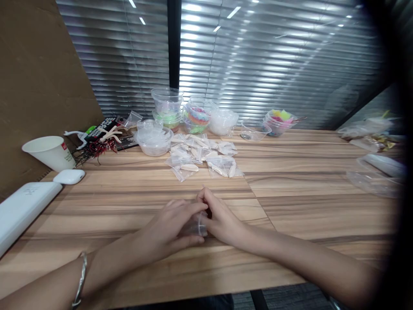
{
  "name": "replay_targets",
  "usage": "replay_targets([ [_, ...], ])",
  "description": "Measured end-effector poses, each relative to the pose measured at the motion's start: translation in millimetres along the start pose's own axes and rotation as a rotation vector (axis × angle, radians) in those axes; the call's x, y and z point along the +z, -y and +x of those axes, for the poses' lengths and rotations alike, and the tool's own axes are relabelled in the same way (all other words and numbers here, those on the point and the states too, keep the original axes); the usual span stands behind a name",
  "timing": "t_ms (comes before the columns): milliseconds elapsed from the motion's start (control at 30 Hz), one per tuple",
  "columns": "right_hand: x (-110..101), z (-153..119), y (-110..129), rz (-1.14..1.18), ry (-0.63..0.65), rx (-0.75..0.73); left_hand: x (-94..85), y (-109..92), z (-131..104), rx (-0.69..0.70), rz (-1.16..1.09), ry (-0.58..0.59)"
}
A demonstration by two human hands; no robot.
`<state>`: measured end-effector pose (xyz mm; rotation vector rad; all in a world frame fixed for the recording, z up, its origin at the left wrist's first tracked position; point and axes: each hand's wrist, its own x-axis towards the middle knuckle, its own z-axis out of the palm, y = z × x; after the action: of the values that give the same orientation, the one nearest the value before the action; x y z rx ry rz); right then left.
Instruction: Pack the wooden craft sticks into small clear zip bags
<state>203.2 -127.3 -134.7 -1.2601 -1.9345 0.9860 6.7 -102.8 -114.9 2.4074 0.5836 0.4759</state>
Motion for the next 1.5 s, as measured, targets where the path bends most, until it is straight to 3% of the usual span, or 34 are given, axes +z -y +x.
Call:
replay_targets([
  [133, -2, 1, 3, 0.050, -0.011, 0.003, -1.4, -3, -2, -0.017, -0.033, 0.023],
  [233, -2, 5, 4, 0.216, 0.012, 0.005, -2.1, -7, -2, -0.049, -0.180, 0.045],
  [367, 0, 10, -1, 0.505, 0.055, 0.059, 4.5, -4, 4, -0.234, -0.701, -0.139],
  [467, 1, 12, -4, 0.517, 0.033, 0.053, 10.6, 4, 9, -0.368, -0.901, -0.214],
  [700, 1, 11, -3, 0.573, -0.060, 0.063, 5.0, 10, 8, -0.423, -0.720, -0.120],
  [867, 0, 16, -8, 0.669, -0.028, 0.070, -1.7, 9, 11, -0.386, -0.787, -0.090],
  [1167, -4, 19, -15, 0.754, 0.039, 0.040, -3.2, 13, 10, -0.399, -0.760, -0.172],
  [1300, -2, 19, -17, 0.711, 0.042, 0.054, -1.2, 15, 9, -0.410, -0.757, -0.169],
  [1500, -4, 16, -10, 0.463, -0.110, 0.108, 0.6, 18, 8, -0.428, -0.758, -0.180],
])
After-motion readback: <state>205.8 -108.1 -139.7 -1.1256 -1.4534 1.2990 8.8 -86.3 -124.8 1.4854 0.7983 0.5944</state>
